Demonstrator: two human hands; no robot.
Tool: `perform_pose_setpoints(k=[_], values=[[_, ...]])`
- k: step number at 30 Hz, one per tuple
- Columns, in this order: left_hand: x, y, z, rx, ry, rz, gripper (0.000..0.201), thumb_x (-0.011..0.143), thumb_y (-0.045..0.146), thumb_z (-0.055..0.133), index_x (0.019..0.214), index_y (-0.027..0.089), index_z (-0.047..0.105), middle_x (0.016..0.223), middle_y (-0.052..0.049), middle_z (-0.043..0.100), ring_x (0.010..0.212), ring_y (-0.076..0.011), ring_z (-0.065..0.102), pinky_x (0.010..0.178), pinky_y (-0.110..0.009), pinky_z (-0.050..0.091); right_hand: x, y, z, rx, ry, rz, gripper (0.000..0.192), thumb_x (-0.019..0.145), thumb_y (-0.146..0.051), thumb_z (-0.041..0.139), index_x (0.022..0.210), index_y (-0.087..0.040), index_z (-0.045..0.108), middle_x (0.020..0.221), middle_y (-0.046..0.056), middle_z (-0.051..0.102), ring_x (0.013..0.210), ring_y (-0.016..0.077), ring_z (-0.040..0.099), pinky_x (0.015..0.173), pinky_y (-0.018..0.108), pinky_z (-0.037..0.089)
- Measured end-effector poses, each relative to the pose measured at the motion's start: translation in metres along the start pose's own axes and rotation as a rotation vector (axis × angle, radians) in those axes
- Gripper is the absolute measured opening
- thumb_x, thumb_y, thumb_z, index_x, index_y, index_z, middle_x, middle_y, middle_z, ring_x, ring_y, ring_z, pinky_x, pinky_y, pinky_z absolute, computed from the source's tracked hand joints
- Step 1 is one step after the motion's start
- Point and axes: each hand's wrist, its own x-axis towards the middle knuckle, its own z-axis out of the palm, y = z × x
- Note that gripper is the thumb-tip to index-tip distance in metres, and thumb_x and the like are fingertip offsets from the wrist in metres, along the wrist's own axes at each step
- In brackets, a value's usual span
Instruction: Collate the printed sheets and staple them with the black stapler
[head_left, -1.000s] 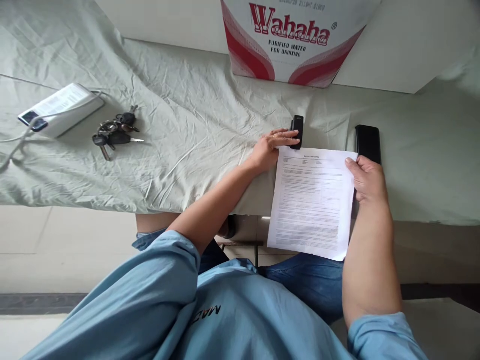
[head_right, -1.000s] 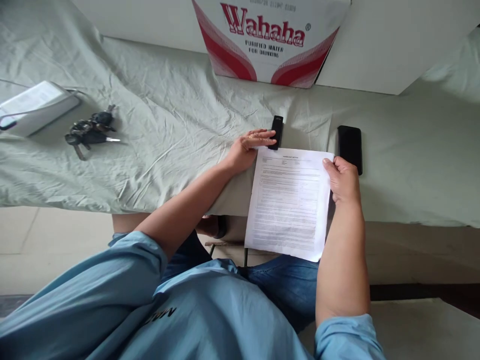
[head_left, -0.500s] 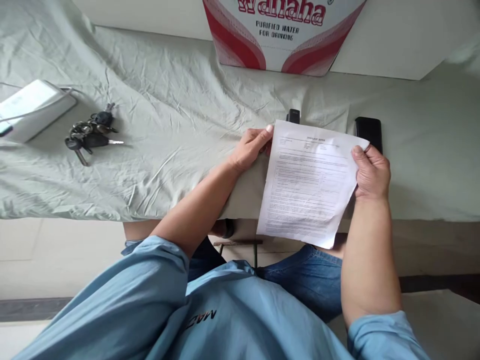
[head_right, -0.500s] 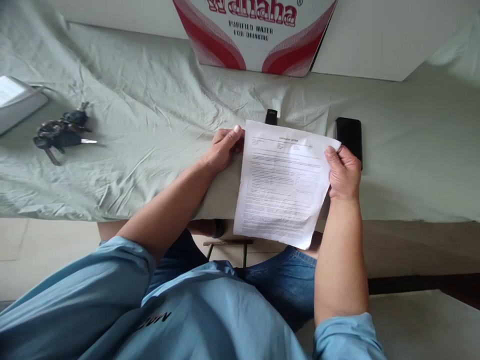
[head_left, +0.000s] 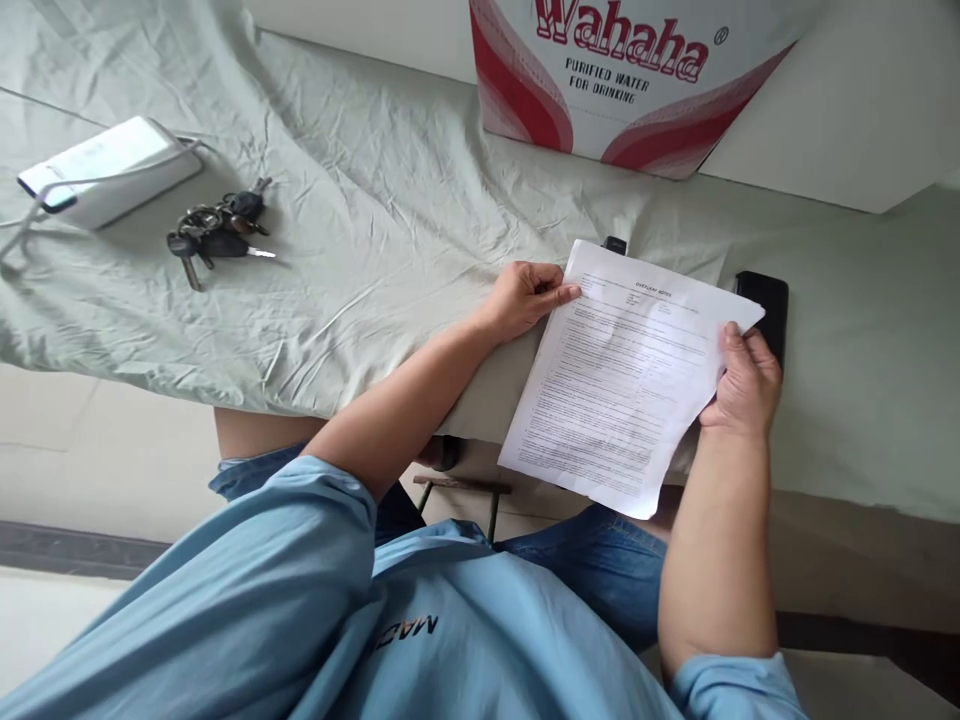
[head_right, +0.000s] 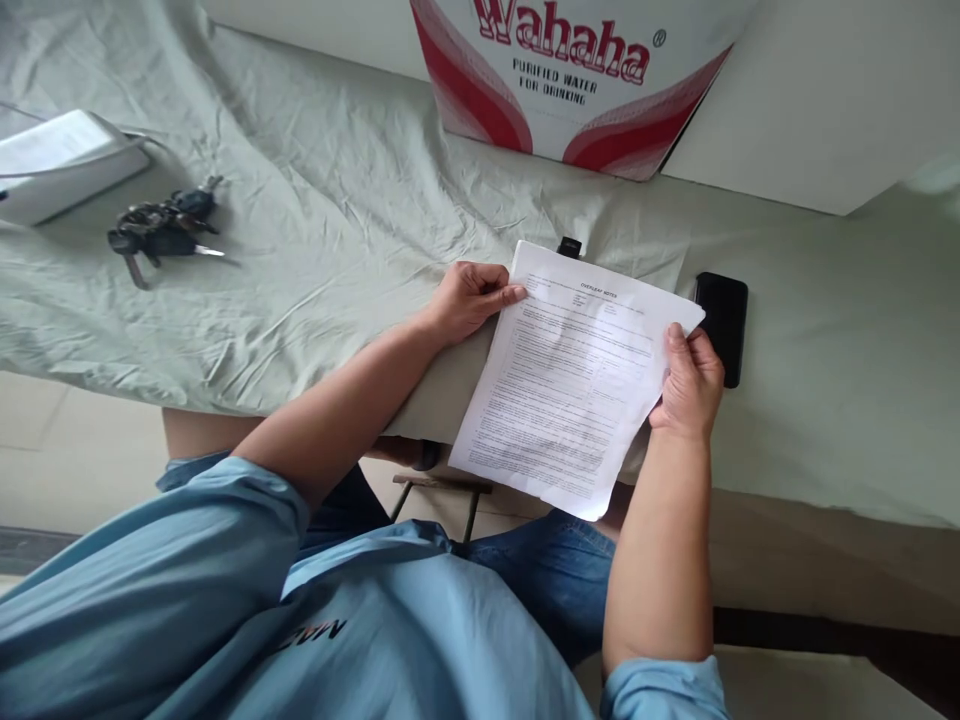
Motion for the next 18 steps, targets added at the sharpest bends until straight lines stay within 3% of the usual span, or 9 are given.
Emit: perform_pose_setpoints(k=[6, 12, 18], values=[[0.002, -0.004, 0.001, -0.028, 0.143, -0.046, 0.084, 0.087, 0.097, 0.079, 0.066, 0.024, 0.040, 0.068, 0.003, 0.030, 0.066, -0.0131, 0.030, 0.062, -0.034, 0.025, -0.004, 0.008, -0.015, -0.066, -0.069, 0.100, 0.050, 0.057, -0.050, 0.109, 0.088, -0.024, 0.080, 0.086, -0.002, 0.079, 0.082, 0.0173, 0.071, 0.091, 0.038, 0.065], [0.003, -0.002, 0.004, -0.025, 0.144, -0.078, 0.087, 0.083, 0.096, 0.082, 0.065, 0.024, 0.037, 0.068, 0.003, 0.030, 0.065, -0.0125, 0.028, 0.062, -0.035, 0.021, -0.004, 0.018, -0.021, -0.187, -0.163, 0.003, 0.044, 0.071, -0.056, 0.104, 0.091, -0.025, 0.079, 0.086, -0.003, 0.076, 0.082, 0.0174, 0.069, 0.086, 0.035, 0.062], [0.002, 0.006, 0.005, -0.143, 0.081, -0.071, 0.087, 0.084, 0.100, 0.078, 0.063, 0.025, 0.040, 0.066, 0.004, 0.034, 0.063, -0.0113, 0.029, 0.062, -0.036, 0.022, -0.003, 0.016, -0.023, -0.272, -0.120, -0.115, 0.039, 0.079, -0.056, 0.099, 0.086, -0.025, 0.076, 0.079, -0.004, 0.070, 0.075, 0.0173, 0.064, 0.077, 0.034, 0.059]])
